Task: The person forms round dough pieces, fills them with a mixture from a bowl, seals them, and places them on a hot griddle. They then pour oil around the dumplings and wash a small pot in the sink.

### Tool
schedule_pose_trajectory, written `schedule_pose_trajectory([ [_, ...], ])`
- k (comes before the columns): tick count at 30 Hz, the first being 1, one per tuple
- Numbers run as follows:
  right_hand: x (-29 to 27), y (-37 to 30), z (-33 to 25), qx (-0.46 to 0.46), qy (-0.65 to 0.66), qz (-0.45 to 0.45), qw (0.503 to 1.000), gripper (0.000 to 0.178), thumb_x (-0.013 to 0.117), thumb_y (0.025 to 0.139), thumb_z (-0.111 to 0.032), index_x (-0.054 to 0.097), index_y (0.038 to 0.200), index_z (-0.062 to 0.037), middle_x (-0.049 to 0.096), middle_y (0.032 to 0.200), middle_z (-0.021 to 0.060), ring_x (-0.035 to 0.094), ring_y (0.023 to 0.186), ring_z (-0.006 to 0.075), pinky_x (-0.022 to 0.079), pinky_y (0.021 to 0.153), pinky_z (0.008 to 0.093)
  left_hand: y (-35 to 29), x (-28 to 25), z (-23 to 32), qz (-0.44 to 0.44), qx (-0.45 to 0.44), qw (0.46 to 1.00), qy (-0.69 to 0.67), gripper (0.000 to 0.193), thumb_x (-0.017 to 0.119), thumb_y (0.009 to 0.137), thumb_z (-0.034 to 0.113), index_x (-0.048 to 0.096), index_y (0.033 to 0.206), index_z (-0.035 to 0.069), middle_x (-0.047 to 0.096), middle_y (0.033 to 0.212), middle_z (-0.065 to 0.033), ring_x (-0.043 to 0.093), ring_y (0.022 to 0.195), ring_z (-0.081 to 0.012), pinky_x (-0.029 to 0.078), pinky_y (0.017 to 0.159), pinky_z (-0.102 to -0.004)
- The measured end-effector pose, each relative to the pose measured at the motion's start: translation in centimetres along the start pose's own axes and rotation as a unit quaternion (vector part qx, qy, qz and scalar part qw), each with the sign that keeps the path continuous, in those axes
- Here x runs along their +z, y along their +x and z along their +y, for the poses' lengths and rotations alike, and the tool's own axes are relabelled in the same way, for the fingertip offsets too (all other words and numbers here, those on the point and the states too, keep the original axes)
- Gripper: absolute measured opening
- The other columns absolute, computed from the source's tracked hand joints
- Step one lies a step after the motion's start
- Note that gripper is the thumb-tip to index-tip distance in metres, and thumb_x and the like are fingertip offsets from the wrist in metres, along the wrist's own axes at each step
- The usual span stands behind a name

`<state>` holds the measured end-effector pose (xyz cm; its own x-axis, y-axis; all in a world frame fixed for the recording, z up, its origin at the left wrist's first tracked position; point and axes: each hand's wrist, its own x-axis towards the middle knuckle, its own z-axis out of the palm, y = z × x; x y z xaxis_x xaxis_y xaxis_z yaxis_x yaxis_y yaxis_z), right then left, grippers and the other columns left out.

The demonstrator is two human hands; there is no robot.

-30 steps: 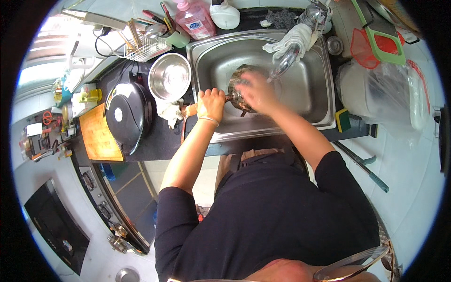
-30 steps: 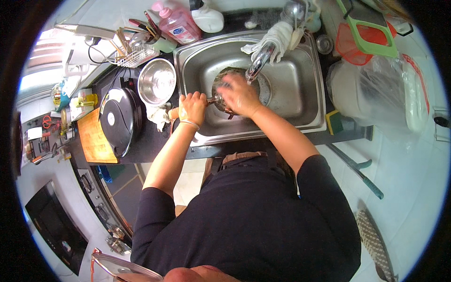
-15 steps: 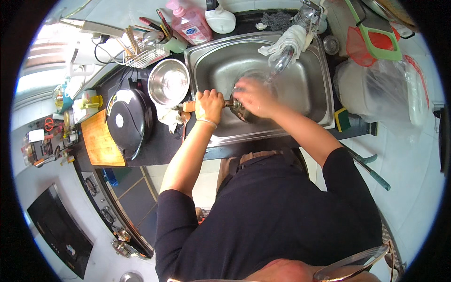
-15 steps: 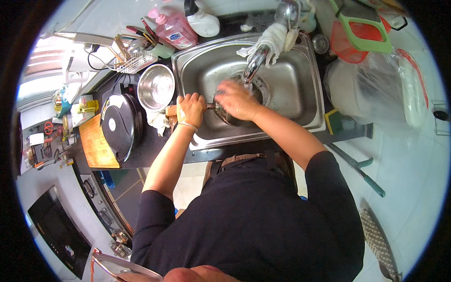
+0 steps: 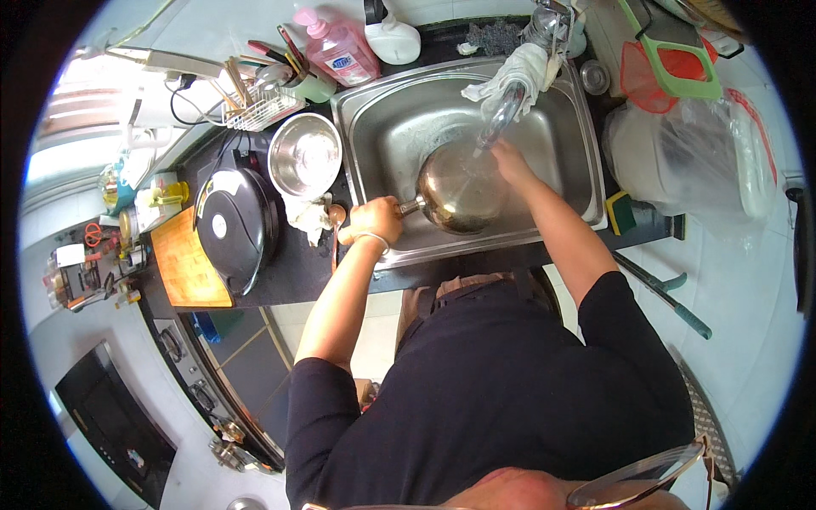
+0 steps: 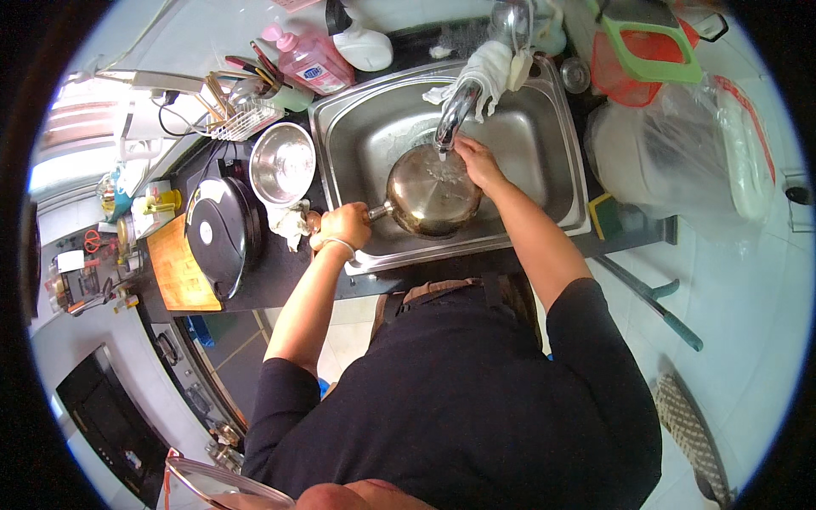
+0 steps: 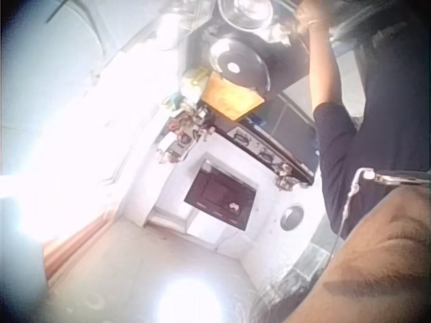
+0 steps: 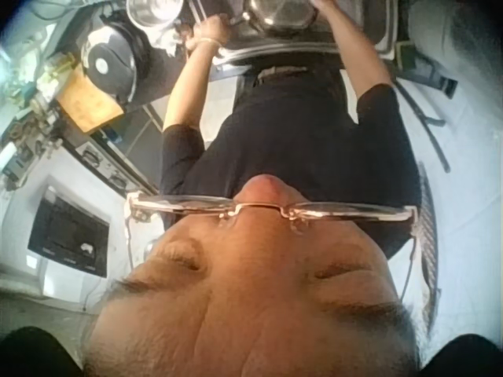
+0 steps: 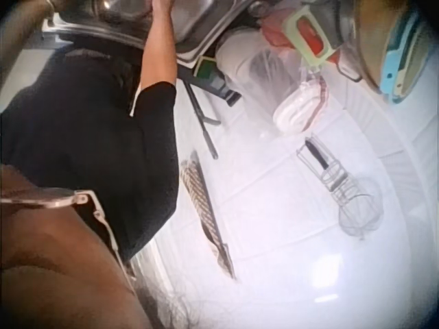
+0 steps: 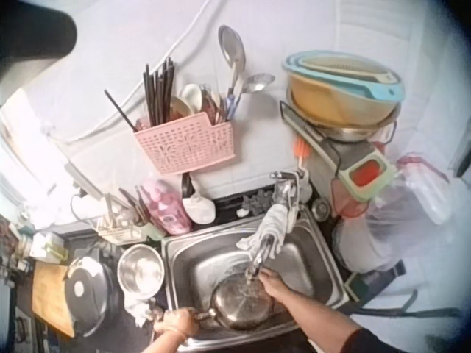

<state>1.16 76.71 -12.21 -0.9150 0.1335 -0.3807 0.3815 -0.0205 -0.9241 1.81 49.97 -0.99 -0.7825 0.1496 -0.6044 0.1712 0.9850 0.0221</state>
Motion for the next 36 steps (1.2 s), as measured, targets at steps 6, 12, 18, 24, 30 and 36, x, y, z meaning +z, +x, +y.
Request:
schedule_pose_trajectory([
  [6,3.2,-6.8,-4.9,-0.336,-0.378,-0.055,0.861,0.031,0.053,0.083,-0.013,0.059,0.113,-0.0128,0.046,0.126,0.0124,0.046,0.114,0.0306,0.040,0.094,0.0374,-0.1,2.0,0.4,-0.007,-0.020,0.999,-0.028,0.014,0.057,0.075,0.021,0.064,0.087,0.018,0.066,0.086,-0.0064,0.064,0.084,-0.0254,0.044,0.076,-0.0370],
  [12,2.2,-3.3,-5.0,-0.086,-0.227,-0.101,0.965,0.034,0.049,0.084,-0.010,0.056,0.118,-0.0131,0.044,0.128,0.0138,0.037,0.125,0.0291,0.034,0.100,0.0389,0.1,2.3,0.8,0.029,-0.041,0.996,-0.077,0.020,0.050,0.082,0.026,0.065,0.091,0.015,0.065,0.088,-0.0139,0.062,0.086,-0.0320,0.048,0.074,-0.0421],
  [18,3.1,-5.8,-3.9,-0.274,-0.345,-0.019,0.897,0.032,0.056,0.081,-0.013,0.059,0.112,-0.0133,0.048,0.123,0.0106,0.043,0.115,0.0306,0.038,0.093,0.0379,0.2,3.7,0.6,-0.010,-0.034,0.988,-0.151,0.023,0.052,0.082,0.028,0.064,0.090,0.011,0.065,0.089,-0.0145,0.062,0.086,-0.0327,0.047,0.075,-0.0404],
  [24,4.5,-7.2,-5.0,-0.445,-0.375,0.041,0.812,0.033,0.058,0.078,-0.013,0.060,0.111,-0.0160,0.052,0.117,0.0110,0.047,0.110,0.0281,0.038,0.090,0.0426,1.5,8.3,1.7,-0.162,0.006,0.875,-0.456,0.012,0.061,0.073,0.008,0.053,0.070,0.000,0.055,0.062,-0.0094,0.055,0.054,-0.0207,0.043,0.052,-0.0320],
  [30,2.5,-3.3,-4.1,-0.168,-0.247,0.060,0.952,0.018,0.053,0.080,-0.017,0.063,0.094,-0.0089,0.052,0.118,0.0131,0.049,0.107,0.0317,0.040,0.091,0.0392,-1.1,5.9,3.8,-0.216,-0.002,0.825,-0.522,0.019,0.064,0.068,-0.004,0.046,0.072,0.003,0.048,0.059,-0.0020,0.047,0.045,-0.0127,0.037,0.041,-0.0270],
  [36,2.5,-5.1,-4.6,-0.361,-0.328,-0.079,0.869,0.034,0.061,0.076,-0.014,0.063,0.109,-0.0177,0.044,0.130,0.0128,0.043,0.118,0.0304,0.033,0.100,0.0408,-2.5,7.3,2.2,-0.186,0.034,0.821,-0.538,0.022,0.063,0.068,0.001,0.046,0.082,0.000,0.053,0.058,-0.0061,0.052,0.045,-0.0165,0.042,0.043,-0.0307],
])
